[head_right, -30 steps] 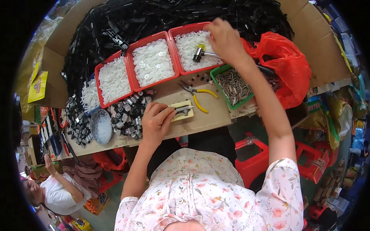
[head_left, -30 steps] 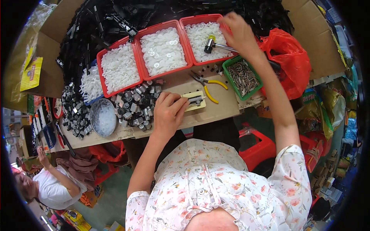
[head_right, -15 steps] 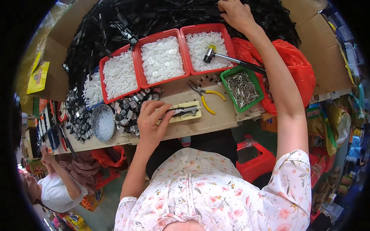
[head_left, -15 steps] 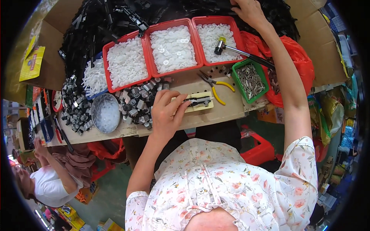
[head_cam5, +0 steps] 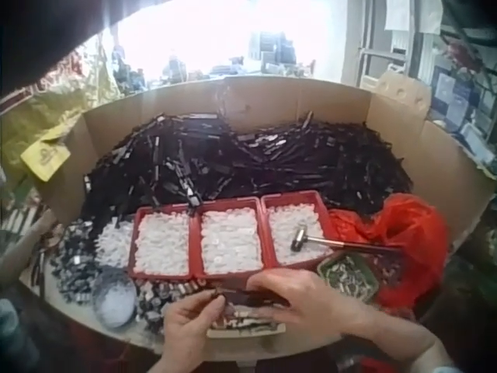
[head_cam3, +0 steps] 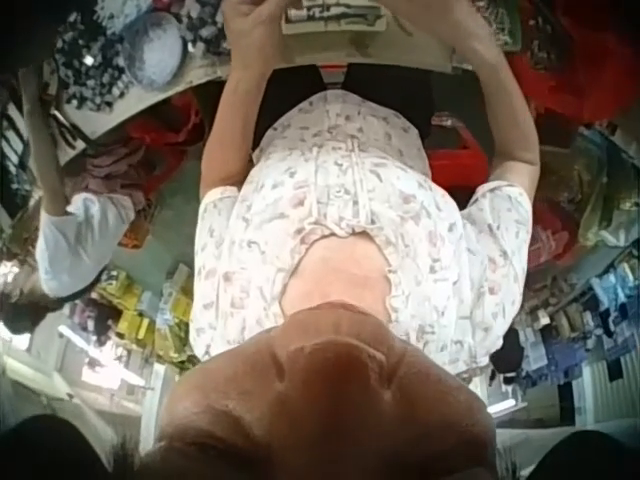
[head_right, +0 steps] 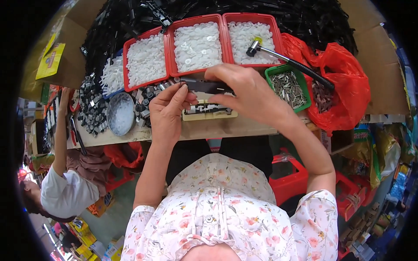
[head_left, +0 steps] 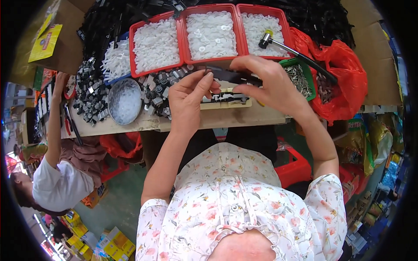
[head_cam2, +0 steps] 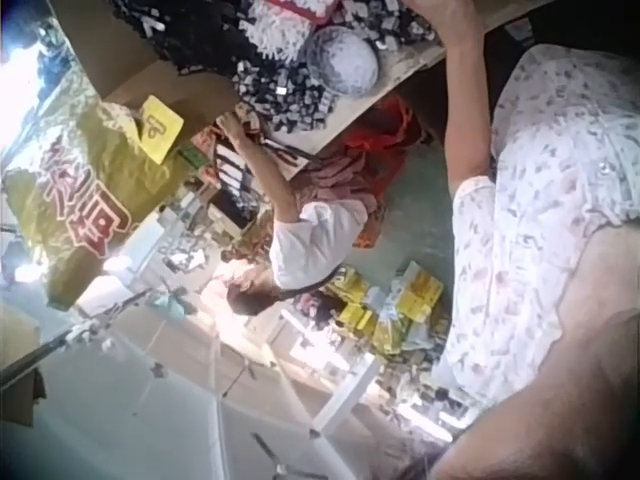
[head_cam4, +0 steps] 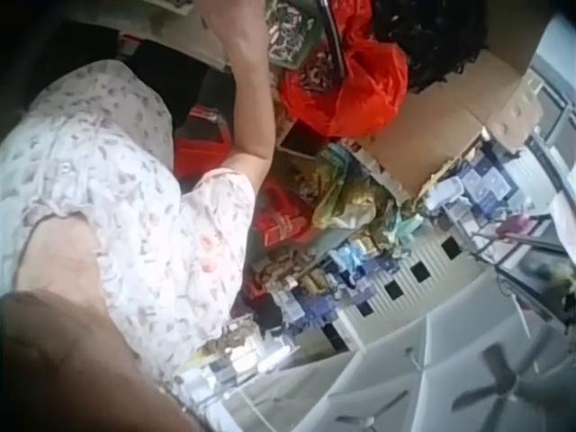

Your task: Assembling small electronic or mechanical components using a jig, hammer, and pliers at a workbench.

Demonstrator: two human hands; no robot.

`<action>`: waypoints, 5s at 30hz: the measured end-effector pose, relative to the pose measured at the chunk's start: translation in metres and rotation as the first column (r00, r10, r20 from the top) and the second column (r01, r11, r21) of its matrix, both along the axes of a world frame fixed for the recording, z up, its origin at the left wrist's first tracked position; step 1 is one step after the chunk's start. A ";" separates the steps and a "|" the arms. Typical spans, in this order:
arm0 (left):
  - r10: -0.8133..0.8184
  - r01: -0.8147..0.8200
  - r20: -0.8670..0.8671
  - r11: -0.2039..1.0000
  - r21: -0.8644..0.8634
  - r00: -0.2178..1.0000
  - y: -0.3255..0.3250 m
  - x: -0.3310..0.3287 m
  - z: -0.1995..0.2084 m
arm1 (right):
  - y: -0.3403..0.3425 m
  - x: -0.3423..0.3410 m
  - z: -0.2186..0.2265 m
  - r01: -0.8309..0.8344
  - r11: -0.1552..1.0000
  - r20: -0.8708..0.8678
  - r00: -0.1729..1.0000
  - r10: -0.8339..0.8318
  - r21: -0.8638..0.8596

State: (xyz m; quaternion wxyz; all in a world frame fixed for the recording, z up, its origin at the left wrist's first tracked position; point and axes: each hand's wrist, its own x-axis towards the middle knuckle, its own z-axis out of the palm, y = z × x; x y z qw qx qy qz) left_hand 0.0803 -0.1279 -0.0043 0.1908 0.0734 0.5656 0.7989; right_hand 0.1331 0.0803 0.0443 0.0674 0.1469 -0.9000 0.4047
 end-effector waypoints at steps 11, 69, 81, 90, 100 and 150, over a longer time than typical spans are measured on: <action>0.144 -0.311 -0.451 0.895 -0.320 0.881 -0.040 0.011 -0.001 | -0.026 0.024 -0.049 0.056 0.974 -0.100 0.994 -0.034 0.217; -0.630 -0.488 -0.777 0.682 -0.545 -0.012 -0.009 0.019 -0.056 | -0.016 0.085 -0.033 0.273 0.826 0.060 0.937 -0.345 0.494; -0.627 -0.486 -0.778 0.669 -0.563 0.037 -0.010 0.024 -0.054 | -0.012 0.085 -0.024 0.281 0.836 0.072 0.932 -0.354 0.471; -0.522 -0.410 -0.793 0.679 -0.609 0.313 -0.002 0.071 -0.066 | -0.039 0.058 0.034 0.396 0.915 -0.424 0.844 -0.330 0.077; -0.535 -0.479 -0.837 0.707 -0.520 0.118 -0.003 0.068 -0.079 | -0.056 0.045 -0.004 0.279 0.936 -0.432 0.887 -0.164 0.216; -0.452 -0.451 -0.876 0.754 -0.477 0.171 -0.004 0.041 -0.061 | 0.019 0.096 -0.041 0.376 0.805 0.073 0.887 -0.456 0.460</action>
